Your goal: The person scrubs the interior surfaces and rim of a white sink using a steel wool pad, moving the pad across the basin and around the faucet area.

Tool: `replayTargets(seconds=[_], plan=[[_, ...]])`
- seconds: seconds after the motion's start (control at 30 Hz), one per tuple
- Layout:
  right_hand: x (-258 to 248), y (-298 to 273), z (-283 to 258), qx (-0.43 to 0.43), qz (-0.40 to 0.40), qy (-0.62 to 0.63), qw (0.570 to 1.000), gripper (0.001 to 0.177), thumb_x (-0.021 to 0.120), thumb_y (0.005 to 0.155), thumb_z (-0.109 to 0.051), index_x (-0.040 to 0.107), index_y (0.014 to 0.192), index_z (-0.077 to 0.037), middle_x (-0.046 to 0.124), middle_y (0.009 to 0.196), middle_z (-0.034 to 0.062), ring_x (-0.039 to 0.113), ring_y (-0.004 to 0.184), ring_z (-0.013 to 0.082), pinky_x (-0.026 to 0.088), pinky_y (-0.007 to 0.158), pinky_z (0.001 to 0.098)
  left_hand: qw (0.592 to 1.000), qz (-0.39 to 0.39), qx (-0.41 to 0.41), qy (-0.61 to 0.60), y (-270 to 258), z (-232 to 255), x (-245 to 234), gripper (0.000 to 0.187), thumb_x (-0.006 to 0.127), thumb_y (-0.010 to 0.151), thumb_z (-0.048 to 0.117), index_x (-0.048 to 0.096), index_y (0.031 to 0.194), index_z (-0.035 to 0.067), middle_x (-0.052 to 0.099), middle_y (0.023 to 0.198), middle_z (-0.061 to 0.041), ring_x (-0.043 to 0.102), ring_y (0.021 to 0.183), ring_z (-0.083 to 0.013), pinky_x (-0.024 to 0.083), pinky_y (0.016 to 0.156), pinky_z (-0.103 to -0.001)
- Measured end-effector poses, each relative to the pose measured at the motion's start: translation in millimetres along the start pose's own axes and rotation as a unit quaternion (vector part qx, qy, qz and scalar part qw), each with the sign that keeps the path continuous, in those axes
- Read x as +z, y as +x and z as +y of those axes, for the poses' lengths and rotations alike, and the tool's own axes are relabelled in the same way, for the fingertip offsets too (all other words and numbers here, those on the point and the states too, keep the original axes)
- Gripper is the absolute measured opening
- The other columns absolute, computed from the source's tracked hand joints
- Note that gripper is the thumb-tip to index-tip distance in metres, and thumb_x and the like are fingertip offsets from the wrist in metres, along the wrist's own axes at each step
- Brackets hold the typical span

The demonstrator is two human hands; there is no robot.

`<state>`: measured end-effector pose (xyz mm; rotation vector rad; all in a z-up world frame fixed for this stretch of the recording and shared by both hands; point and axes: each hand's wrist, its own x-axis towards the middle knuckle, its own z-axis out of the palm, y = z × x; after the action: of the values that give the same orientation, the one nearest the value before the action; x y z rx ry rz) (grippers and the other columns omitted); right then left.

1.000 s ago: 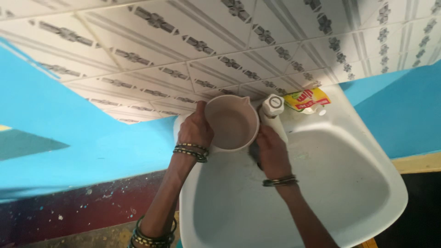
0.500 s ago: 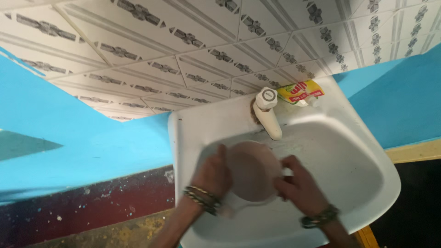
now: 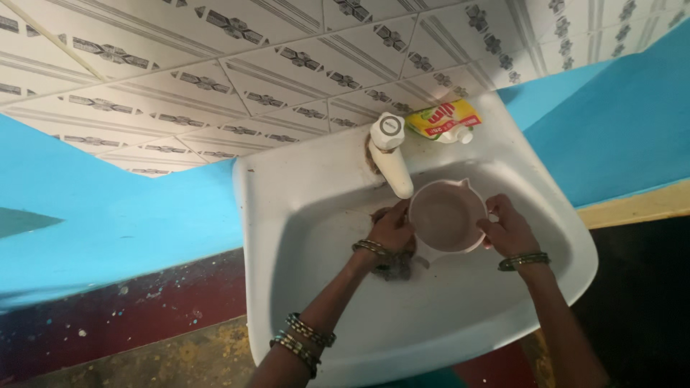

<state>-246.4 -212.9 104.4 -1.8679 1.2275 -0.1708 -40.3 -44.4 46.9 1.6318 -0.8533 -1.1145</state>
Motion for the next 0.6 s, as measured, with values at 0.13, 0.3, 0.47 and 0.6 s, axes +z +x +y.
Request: replayTargets(seconds=[0.13, 0.3, 0.47, 0.6], plan=[[0.8, 27.3, 22.1, -0.004, -0.001, -0.005, 1.000, 0.029, 0.065, 0.089, -0.012, 0.049, 0.112, -0.006, 0.064, 0.095, 0.0129, 0.063, 0.064, 0.0237, 0.052, 0.059, 0.0392, 0.965, -0.012, 0.093, 0.246, 2.3, -35.2, -7.1, 0.070, 0.074, 0.084, 0.031, 0.049, 0.147, 0.015, 0.060, 0.141, -0.019, 0.059, 0.127, -0.0362, 0.046, 0.107, -0.049], [-6.2, 51.9, 27.8, -0.041, -0.033, -0.065, 0.996, 0.039, 0.068, 0.084, -0.017, 0.051, 0.118, -0.007, 0.068, 0.095, 0.0151, 0.066, 0.072, 0.0296, 0.055, 0.067, 0.0443, 0.886, -0.120, -0.116, 0.432, -27.1, -32.9, 9.3, 0.082, 0.080, 0.080, 0.036, 0.040, 0.151, 0.025, 0.021, 0.159, -0.020, 0.035, 0.139, -0.0466, 0.044, 0.108, -0.057], [17.2, 41.3, 4.5, -0.148, 0.123, -0.324, 0.926, 0.075, 0.068, 0.073, -0.015, 0.048, 0.145, -0.013, 0.060, 0.136, 0.0196, 0.057, 0.112, 0.0523, 0.050, 0.096, 0.0587, 0.901, -0.035, -0.070, 0.427, -25.4, -19.4, -4.7, 0.081, 0.077, 0.074, 0.017, 0.044, 0.146, 0.033, 0.017, 0.160, -0.023, 0.041, 0.128, -0.0541, 0.054, 0.095, -0.055], [28.6, 22.6, -30.6, -0.100, 0.092, -0.372, 0.918, 0.077, 0.070, 0.075, -0.021, 0.043, 0.147, -0.021, 0.055, 0.144, 0.0134, 0.051, 0.123, 0.0509, 0.050, 0.095, 0.0596, 0.957, 0.042, -0.096, 0.269, -31.7, 10.8, -59.1, 0.067, 0.071, 0.077, 0.017, 0.047, 0.140, 0.022, 0.042, 0.137, -0.024, 0.060, 0.108, -0.0488, 0.054, 0.096, -0.050]])
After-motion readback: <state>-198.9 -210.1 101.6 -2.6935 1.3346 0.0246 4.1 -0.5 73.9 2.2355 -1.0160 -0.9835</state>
